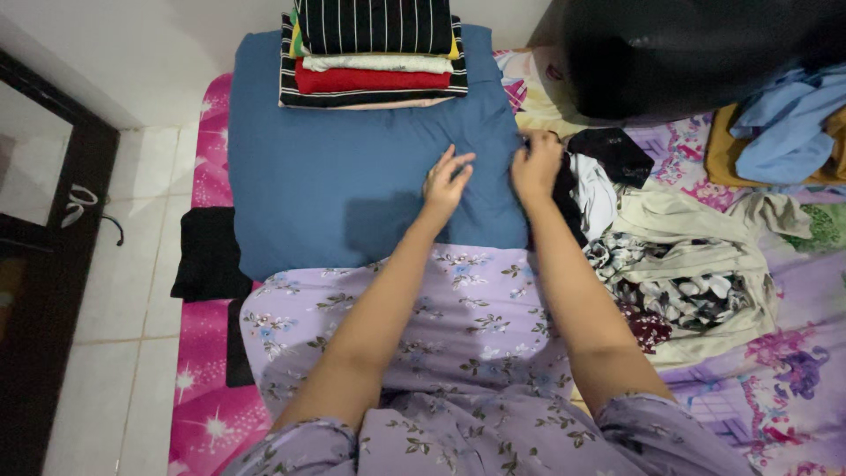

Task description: The person folds a striped shirt and a black long-sleeved shirt on a bed, smoothing and aligning each piece before stacking them. The person then picks up a white shirt and begins to unfold it.

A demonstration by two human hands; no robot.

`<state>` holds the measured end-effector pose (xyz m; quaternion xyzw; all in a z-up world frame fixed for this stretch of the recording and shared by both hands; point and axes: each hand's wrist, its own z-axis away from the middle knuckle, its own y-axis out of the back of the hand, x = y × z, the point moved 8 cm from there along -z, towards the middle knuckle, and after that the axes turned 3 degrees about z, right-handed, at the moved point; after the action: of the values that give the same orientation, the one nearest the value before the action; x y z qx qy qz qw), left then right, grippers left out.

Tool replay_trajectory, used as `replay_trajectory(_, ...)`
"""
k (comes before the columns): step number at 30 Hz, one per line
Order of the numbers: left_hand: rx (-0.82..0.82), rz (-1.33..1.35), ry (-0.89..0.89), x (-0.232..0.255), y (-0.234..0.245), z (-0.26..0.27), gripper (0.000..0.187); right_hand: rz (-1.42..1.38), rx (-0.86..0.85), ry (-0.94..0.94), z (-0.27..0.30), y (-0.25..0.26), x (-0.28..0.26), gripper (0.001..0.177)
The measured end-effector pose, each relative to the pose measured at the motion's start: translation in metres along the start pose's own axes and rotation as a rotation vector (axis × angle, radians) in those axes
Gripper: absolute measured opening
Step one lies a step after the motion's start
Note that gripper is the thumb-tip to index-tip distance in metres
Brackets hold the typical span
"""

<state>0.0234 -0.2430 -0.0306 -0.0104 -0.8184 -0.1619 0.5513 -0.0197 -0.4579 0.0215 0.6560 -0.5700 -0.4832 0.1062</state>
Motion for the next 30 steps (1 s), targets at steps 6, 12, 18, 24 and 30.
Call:
replay_trajectory(6, -0.038, 0.686, 0.239, -0.018, 0.019, 0.005, 0.033, 0.386, -0.195, -0.449, 0.004, 0.009, 0.086, 0.060)
replay_trajectory(12, -0.084, 0.661, 0.247, -0.012, 0.019, 0.007, 0.030, 0.342, -0.364, -0.438, 0.006, -0.009, 0.130, 0.054)
replay_trajectory(18, -0.086, 0.687, 0.217, -0.021, 0.017, 0.007, 0.029, -0.159, 0.210, -0.170, -0.014, 0.042, 0.113, 0.058)
replay_trajectory(24, -0.133, 0.747, 0.223, -0.008, 0.001, 0.003, 0.043, -1.230, 0.100, -0.234, -0.026, 0.092, 0.014, 0.046)
replay_trajectory(30, -0.155, 0.557, 0.000, 0.037, -0.003, -0.009, 0.113, -1.844, -0.397, -0.345, -0.018, 0.129, -0.131, 0.035)
